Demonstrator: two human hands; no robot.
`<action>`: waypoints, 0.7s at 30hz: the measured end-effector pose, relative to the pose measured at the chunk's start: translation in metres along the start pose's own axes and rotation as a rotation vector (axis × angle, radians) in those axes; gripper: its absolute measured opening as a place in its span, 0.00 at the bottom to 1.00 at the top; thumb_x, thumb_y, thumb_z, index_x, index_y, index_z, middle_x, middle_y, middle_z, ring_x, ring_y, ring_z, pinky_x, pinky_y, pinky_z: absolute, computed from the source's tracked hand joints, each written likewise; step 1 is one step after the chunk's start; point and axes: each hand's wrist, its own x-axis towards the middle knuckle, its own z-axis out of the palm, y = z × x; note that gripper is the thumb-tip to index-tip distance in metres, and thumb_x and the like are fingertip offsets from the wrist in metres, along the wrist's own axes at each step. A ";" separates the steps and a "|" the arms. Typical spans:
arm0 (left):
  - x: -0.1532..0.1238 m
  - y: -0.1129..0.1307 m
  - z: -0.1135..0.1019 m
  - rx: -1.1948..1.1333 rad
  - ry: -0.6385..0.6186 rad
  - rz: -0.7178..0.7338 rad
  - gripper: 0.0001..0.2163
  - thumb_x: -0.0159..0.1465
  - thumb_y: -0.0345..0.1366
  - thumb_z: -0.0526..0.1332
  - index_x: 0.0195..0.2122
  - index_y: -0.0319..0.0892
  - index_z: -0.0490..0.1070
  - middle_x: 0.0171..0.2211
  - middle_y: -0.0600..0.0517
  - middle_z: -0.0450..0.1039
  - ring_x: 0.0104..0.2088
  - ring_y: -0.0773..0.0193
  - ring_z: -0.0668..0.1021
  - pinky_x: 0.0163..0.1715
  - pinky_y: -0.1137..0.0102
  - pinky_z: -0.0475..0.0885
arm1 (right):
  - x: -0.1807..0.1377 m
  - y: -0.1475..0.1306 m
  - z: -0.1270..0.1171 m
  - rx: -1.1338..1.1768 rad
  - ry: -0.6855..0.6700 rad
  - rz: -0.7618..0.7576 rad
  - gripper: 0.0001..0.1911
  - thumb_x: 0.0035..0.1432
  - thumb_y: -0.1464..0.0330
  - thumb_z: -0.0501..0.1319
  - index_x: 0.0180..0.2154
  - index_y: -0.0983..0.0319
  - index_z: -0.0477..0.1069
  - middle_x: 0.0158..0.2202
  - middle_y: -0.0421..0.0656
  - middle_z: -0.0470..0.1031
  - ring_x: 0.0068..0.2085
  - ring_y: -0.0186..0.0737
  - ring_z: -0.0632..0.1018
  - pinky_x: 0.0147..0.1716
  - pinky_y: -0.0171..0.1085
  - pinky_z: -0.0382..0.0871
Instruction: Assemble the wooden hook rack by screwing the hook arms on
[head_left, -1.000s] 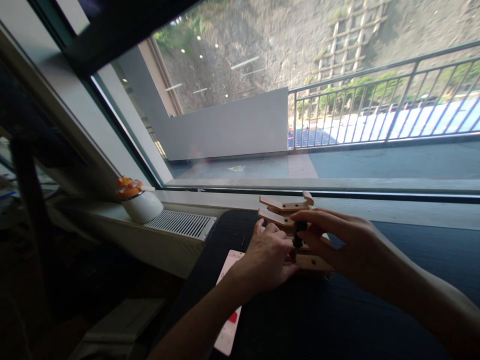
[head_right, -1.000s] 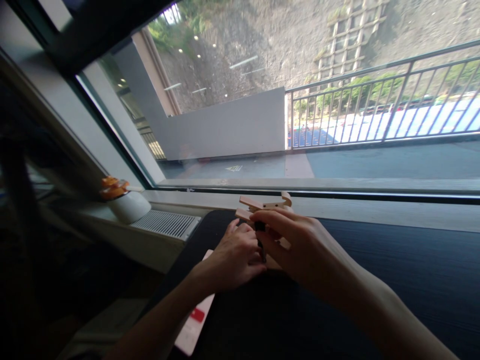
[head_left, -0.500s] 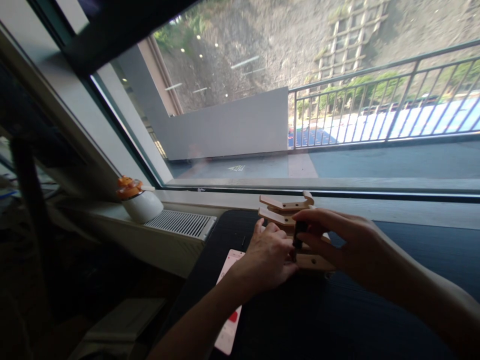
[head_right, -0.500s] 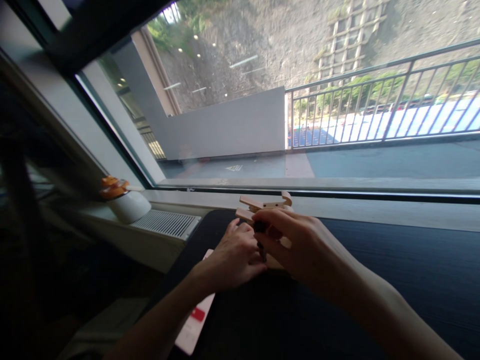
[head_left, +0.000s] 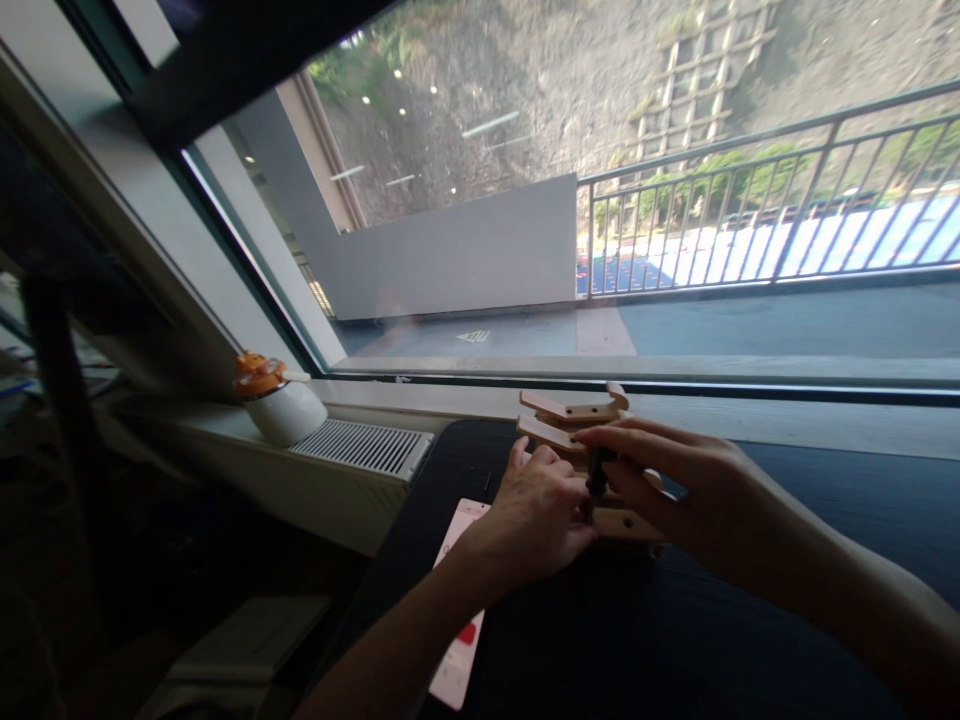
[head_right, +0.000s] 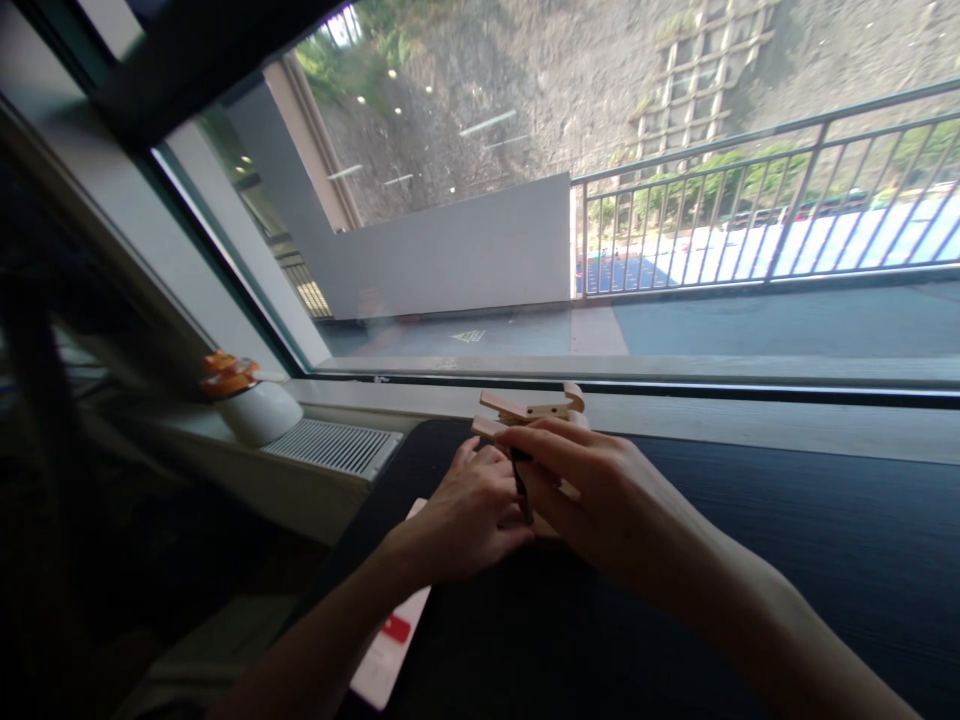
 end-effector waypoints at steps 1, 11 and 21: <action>0.000 0.000 0.000 -0.001 -0.004 -0.001 0.07 0.62 0.38 0.67 0.41 0.46 0.79 0.49 0.47 0.78 0.57 0.48 0.72 0.64 0.39 0.52 | 0.000 0.000 0.000 -0.006 0.018 0.007 0.18 0.65 0.73 0.59 0.54 0.54 0.75 0.51 0.44 0.82 0.47 0.43 0.83 0.46 0.36 0.77; 0.001 -0.001 0.002 0.004 0.007 -0.005 0.08 0.63 0.40 0.66 0.41 0.46 0.79 0.50 0.46 0.77 0.57 0.47 0.72 0.63 0.38 0.54 | -0.001 0.001 0.001 -0.036 0.016 -0.026 0.18 0.65 0.73 0.59 0.54 0.56 0.74 0.52 0.45 0.80 0.49 0.40 0.81 0.46 0.34 0.76; 0.000 0.001 -0.001 0.000 -0.030 -0.006 0.09 0.64 0.37 0.65 0.45 0.47 0.79 0.49 0.47 0.77 0.56 0.49 0.72 0.64 0.39 0.53 | 0.002 -0.003 0.004 -0.048 0.062 0.105 0.10 0.59 0.69 0.66 0.44 0.58 0.76 0.32 0.39 0.81 0.28 0.36 0.80 0.28 0.33 0.75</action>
